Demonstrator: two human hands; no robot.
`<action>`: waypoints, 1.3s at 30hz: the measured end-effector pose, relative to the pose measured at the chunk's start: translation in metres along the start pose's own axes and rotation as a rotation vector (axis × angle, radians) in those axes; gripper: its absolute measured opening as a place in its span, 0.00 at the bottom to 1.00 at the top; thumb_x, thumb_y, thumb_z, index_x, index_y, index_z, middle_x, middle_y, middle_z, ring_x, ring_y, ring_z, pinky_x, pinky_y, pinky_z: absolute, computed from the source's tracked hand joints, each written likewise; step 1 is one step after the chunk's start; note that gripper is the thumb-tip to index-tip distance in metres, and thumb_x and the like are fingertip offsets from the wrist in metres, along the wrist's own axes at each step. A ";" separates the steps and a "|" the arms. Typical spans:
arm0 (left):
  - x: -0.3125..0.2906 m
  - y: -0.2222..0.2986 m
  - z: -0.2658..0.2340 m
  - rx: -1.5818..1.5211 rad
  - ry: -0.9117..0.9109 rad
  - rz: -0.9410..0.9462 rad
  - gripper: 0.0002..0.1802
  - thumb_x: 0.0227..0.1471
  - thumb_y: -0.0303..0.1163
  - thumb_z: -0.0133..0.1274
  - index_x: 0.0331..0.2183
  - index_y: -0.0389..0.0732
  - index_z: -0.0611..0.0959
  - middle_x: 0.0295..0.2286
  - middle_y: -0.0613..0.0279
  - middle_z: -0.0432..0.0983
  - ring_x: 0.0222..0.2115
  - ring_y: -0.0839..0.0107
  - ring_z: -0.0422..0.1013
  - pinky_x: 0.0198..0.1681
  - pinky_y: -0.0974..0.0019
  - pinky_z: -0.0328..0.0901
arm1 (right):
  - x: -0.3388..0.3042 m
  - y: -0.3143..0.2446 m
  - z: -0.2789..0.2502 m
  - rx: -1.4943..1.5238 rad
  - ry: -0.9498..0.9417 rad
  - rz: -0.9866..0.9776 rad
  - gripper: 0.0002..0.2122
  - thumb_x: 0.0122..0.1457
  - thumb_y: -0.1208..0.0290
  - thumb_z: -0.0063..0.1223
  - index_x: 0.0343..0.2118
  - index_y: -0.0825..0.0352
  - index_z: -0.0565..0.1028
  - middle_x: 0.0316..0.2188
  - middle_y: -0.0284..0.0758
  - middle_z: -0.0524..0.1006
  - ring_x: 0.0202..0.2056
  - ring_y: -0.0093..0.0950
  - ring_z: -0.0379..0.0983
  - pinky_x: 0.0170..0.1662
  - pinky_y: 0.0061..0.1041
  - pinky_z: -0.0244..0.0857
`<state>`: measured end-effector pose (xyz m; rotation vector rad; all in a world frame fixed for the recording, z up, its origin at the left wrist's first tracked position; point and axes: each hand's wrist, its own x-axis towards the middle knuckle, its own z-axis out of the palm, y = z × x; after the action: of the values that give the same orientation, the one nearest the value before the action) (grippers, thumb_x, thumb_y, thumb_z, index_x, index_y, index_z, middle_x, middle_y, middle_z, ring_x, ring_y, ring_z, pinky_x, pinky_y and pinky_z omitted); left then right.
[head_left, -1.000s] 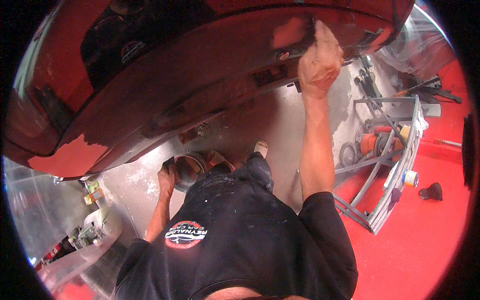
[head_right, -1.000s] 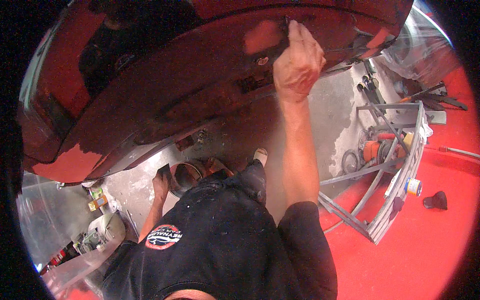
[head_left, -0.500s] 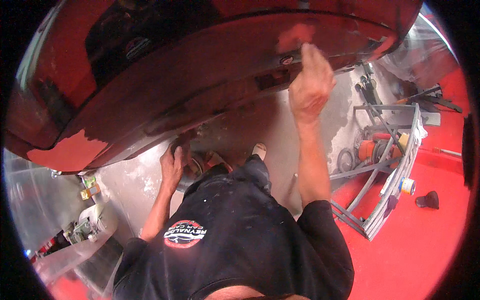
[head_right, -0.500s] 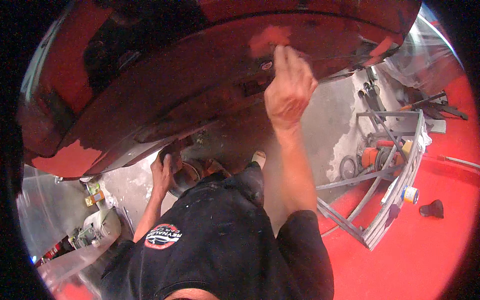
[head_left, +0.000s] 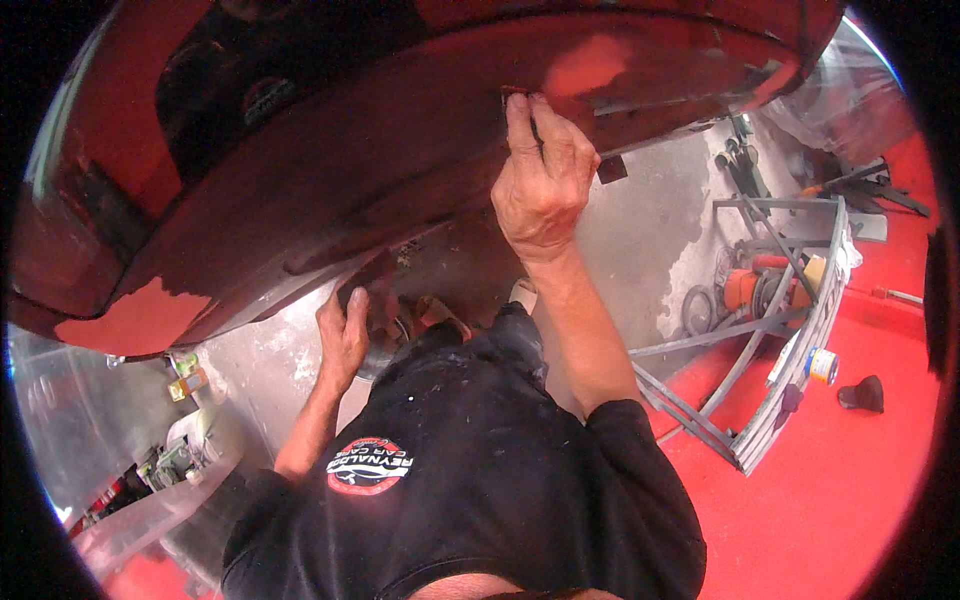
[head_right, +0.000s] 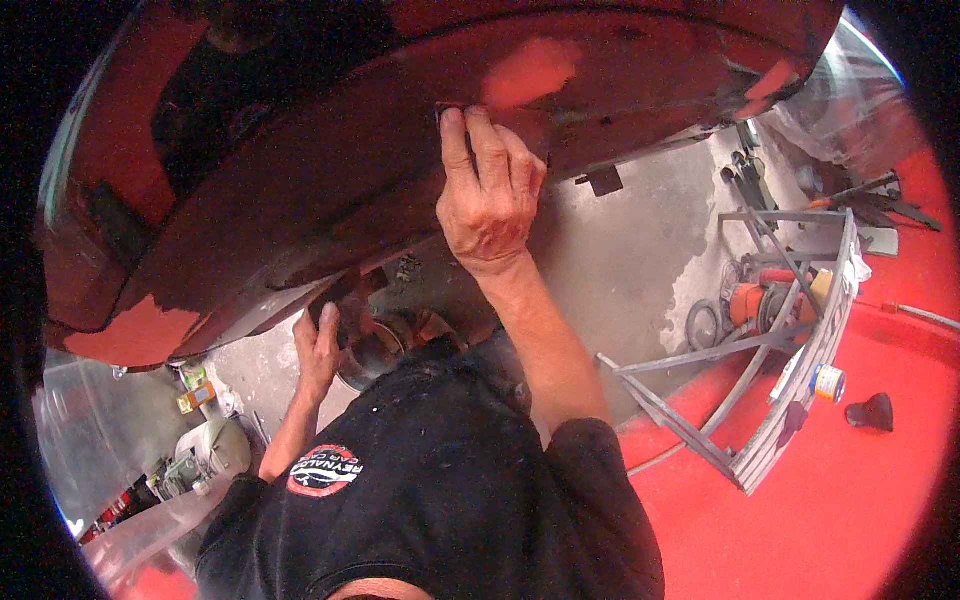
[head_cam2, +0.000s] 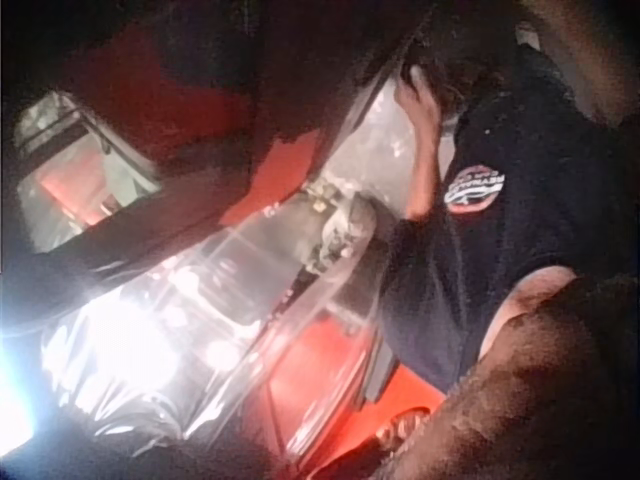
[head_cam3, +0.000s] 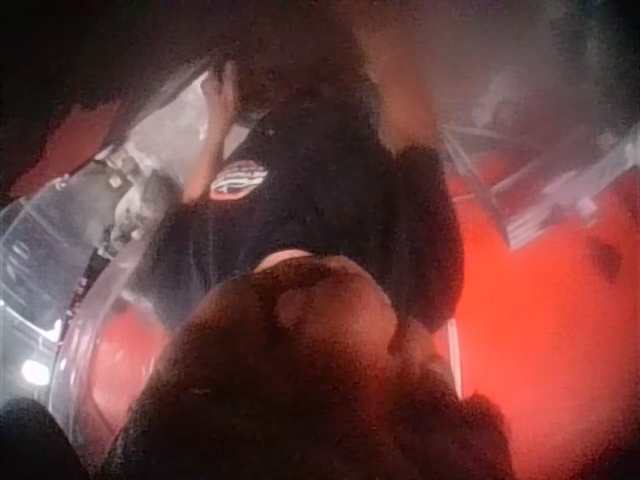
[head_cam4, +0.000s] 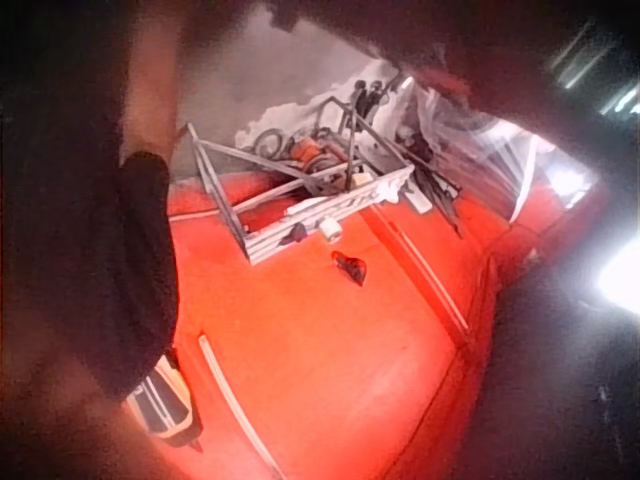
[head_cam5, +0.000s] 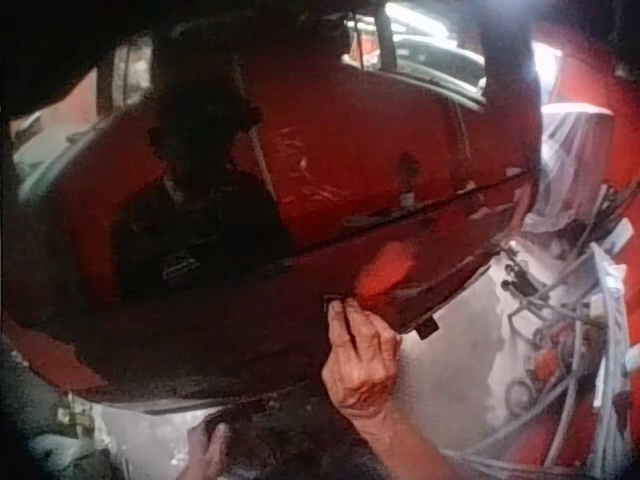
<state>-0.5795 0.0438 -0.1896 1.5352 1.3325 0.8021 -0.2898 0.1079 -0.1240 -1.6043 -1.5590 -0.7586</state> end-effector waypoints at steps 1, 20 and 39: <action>0.003 0.009 0.005 -0.049 0.016 -0.014 0.23 0.65 0.41 0.47 0.51 0.31 0.78 0.40 0.55 0.80 0.39 0.69 0.73 0.46 0.64 0.67 | -0.001 0.001 -0.007 0.013 -0.029 -0.015 0.18 0.52 0.76 0.52 0.48 0.63 0.80 0.47 0.34 0.78 0.46 0.33 0.71 0.53 0.32 0.60; 0.024 0.118 0.086 -0.941 -0.139 -0.332 0.18 0.64 0.34 0.48 0.52 0.36 0.75 0.45 0.56 0.78 0.43 0.64 0.76 0.49 0.59 0.71 | -0.114 0.049 -0.134 0.262 -0.526 0.008 0.19 0.52 0.74 0.51 0.48 0.62 0.80 0.46 0.34 0.78 0.52 0.41 0.69 0.59 0.38 0.66; 0.023 0.126 0.191 -0.986 -0.143 -0.486 0.16 0.65 0.36 0.48 0.48 0.35 0.75 0.41 0.55 0.78 0.38 0.63 0.77 0.44 0.56 0.74 | -0.100 0.077 -0.172 0.619 -0.378 0.012 0.20 0.50 0.73 0.53 0.49 0.60 0.81 0.50 0.34 0.76 0.49 0.40 0.70 0.59 0.38 0.65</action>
<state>-0.3547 0.0253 -0.1450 0.4559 0.9035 0.8212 -0.2053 -0.0881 -0.1247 -1.3217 -1.8104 0.0635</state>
